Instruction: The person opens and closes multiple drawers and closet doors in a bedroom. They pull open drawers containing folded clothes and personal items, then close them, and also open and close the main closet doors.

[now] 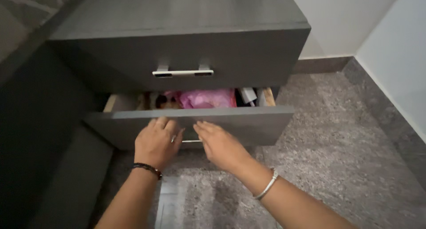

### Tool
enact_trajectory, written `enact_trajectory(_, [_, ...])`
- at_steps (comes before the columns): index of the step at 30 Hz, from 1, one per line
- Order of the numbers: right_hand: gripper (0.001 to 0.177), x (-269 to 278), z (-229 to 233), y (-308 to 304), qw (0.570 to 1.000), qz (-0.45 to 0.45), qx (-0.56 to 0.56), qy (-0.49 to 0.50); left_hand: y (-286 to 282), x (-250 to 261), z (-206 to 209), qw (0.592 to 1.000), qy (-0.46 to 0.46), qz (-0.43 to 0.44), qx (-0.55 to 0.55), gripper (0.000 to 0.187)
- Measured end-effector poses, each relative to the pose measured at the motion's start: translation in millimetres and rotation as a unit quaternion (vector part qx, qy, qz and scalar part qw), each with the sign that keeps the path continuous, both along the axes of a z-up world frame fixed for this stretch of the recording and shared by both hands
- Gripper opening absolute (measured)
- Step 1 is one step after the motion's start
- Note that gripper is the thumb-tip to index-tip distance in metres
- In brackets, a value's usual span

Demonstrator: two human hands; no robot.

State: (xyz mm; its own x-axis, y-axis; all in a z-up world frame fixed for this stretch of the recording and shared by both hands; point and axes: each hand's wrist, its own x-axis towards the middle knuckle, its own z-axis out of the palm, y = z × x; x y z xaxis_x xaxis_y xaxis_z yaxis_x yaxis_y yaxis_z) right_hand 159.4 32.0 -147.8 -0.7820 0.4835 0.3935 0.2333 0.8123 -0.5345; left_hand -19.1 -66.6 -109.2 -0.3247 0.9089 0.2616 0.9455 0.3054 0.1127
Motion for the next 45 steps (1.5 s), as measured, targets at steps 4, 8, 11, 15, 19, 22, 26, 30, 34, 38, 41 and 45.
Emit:
enact_trajectory(4, [0.037,-9,44,15,0.990,-0.021,0.082,0.114,10,-9,12,0.976,0.040,-0.042,0.211,0.037])
enact_trajectory(8, [0.032,-8,64,33,0.987,-0.078,0.048,0.130,23,-17,9,0.978,0.043,-0.025,0.203,0.037])
enact_trajectory(11, [0.031,-3,66,47,0.988,-0.126,-0.052,0.079,26,-20,4,0.984,0.021,-0.009,0.175,0.032])
enact_trajectory(15, [0.028,-4,54,58,0.983,-0.150,-0.081,0.066,26,-28,-5,0.986,-0.034,-0.004,0.165,0.034])
enact_trajectory(19, [0.032,-9,44,63,0.980,-0.146,-0.132,0.016,28,-34,-12,0.981,-0.064,0.004,0.181,0.040])
enact_trajectory(22, [0.031,-12,40,67,0.983,-0.139,-0.120,0.031,32,-36,-12,0.983,-0.090,0.037,0.158,0.041])
enact_trajectory(26, [0.031,-12,37,72,0.981,-0.134,-0.134,0.038,36,-36,-9,0.983,-0.112,0.065,0.127,0.042])
enact_trajectory(30, [0.030,-9,38,69,0.972,-0.155,-0.175,0.005,30,-31,0,0.983,-0.128,0.080,0.107,0.041])
enact_trajectory(34, [0.030,-2,40,59,0.978,-0.127,-0.167,0.015,19,-26,9,0.988,-0.113,0.084,0.059,0.045])
enact_trajectory(38, [0.030,12,37,46,0.982,-0.105,-0.156,0.025,1,-27,10,0.993,-0.102,0.040,0.054,0.044])
enact_trajectory(41, [0.030,19,37,38,0.982,-0.097,-0.160,0.014,-10,-28,6,0.997,-0.058,0.009,0.048,0.050])
enact_trajectory(45, [0.029,28,40,25,0.984,-0.071,-0.161,0.031,-21,-22,-7,0.999,-0.003,-0.013,0.044,0.048])
